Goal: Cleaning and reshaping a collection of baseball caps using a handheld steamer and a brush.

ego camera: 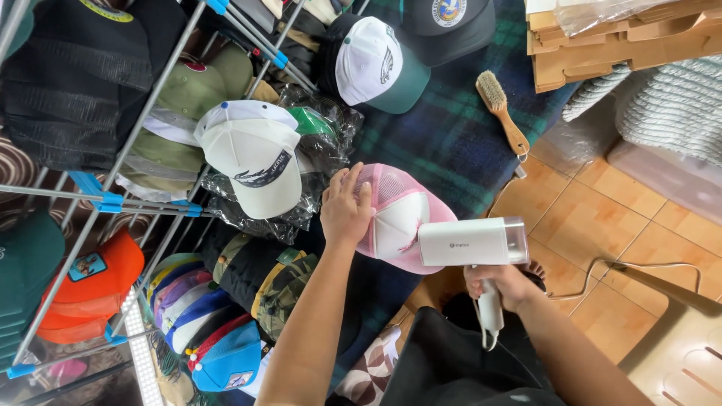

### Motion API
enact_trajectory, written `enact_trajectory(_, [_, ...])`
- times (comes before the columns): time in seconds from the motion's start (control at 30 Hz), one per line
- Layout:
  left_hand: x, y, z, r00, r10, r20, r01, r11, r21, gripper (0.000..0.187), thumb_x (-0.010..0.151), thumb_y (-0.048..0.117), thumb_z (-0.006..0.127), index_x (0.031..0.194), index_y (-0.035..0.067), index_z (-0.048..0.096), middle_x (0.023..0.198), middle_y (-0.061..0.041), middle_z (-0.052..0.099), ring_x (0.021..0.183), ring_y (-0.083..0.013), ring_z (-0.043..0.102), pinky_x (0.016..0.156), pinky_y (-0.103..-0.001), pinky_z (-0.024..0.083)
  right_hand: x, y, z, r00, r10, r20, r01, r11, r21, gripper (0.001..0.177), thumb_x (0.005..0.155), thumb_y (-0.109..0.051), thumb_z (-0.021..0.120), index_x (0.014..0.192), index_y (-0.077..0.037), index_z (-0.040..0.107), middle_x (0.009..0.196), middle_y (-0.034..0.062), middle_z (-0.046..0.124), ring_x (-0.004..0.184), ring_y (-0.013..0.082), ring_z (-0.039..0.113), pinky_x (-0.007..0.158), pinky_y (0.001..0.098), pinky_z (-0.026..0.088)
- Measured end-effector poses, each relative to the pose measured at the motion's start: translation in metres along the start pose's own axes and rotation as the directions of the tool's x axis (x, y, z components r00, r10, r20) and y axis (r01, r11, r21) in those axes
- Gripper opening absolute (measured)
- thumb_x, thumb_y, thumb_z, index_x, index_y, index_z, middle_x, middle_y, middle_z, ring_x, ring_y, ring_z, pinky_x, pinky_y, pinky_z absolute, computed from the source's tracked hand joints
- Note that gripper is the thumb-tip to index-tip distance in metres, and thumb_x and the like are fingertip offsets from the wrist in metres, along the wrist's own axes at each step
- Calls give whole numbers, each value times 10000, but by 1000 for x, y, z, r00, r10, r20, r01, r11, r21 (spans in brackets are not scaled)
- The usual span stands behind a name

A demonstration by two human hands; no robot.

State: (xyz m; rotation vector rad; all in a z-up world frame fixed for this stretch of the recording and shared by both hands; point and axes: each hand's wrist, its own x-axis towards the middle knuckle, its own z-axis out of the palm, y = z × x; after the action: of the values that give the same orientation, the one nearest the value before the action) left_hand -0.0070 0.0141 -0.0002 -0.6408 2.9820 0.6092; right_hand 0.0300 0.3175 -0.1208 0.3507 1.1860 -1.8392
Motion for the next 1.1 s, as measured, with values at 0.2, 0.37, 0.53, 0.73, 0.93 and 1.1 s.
enact_trajectory(0.2, [-1, 1, -2, 1000, 24, -19, -24, 1000, -8, 536, 1030, 534, 361, 1525, 375, 491, 1505, -81, 499, 1370, -364, 525, 1134, -472, 436, 59, 27, -62, 993, -43, 108, 42, 999, 13, 391, 647, 16, 670, 1010, 155, 632, 494, 100, 480, 382, 258, 456, 428, 437, 410])
enact_trajectory(0.37, [0, -2, -1, 999, 38, -25, -38, 999, -3, 543, 1031, 536, 357, 1526, 360, 496, 1503, -90, 505, 1375, -368, 524, 1142, -476, 428, 75, 18, -82, 973, -110, 201, 114, 993, -13, 428, 631, 108, 685, 1043, 176, 591, 481, 119, 475, 353, 250, 452, 376, 431, 421])
enact_trajectory(0.53, [-1, -3, -2, 998, 54, -45, -55, 998, -24, 544, 1027, 532, 367, 1520, 349, 506, 1480, -110, 522, 1349, -381, 547, 1105, -485, 464, 24, -13, -30, 973, -148, 177, 149, 989, 7, 272, 657, 25, 671, 923, 71, 632, 497, 81, 503, 377, 219, 483, 389, 407, 439])
enact_trajectory(0.73, [-2, -2, -3, 996, 60, -63, -62, 998, -25, 538, 1022, 534, 386, 1505, 344, 528, 1465, -112, 542, 1330, -371, 567, 1086, -479, 482, -17, -61, 38, 936, -352, 23, 353, 934, -49, 147, 731, -134, 658, 648, -24, 608, 480, 81, 482, 404, 221, 499, 449, 404, 458])
enact_trajectory(0.93, [-3, -2, -2, 996, 53, -65, -55, 998, -29, 530, 1020, 527, 405, 1501, 345, 535, 1465, -114, 548, 1333, -371, 565, 1089, -481, 482, 31, -93, 21, 885, -457, 85, 422, 714, -558, 330, 722, -268, 650, 440, -107, 594, 403, 66, 522, 378, 210, 510, 466, 354, 441])
enact_trajectory(1.1, [-5, 0, -5, 996, 57, -74, -60, 998, -32, 523, 1025, 520, 402, 1496, 341, 539, 1467, -115, 548, 1337, -375, 564, 1099, -481, 476, 34, -85, -2, 960, -277, -43, 192, 762, -618, 409, 723, -307, 729, 411, -97, 567, 388, 68, 518, 364, 209, 507, 463, 344, 407])
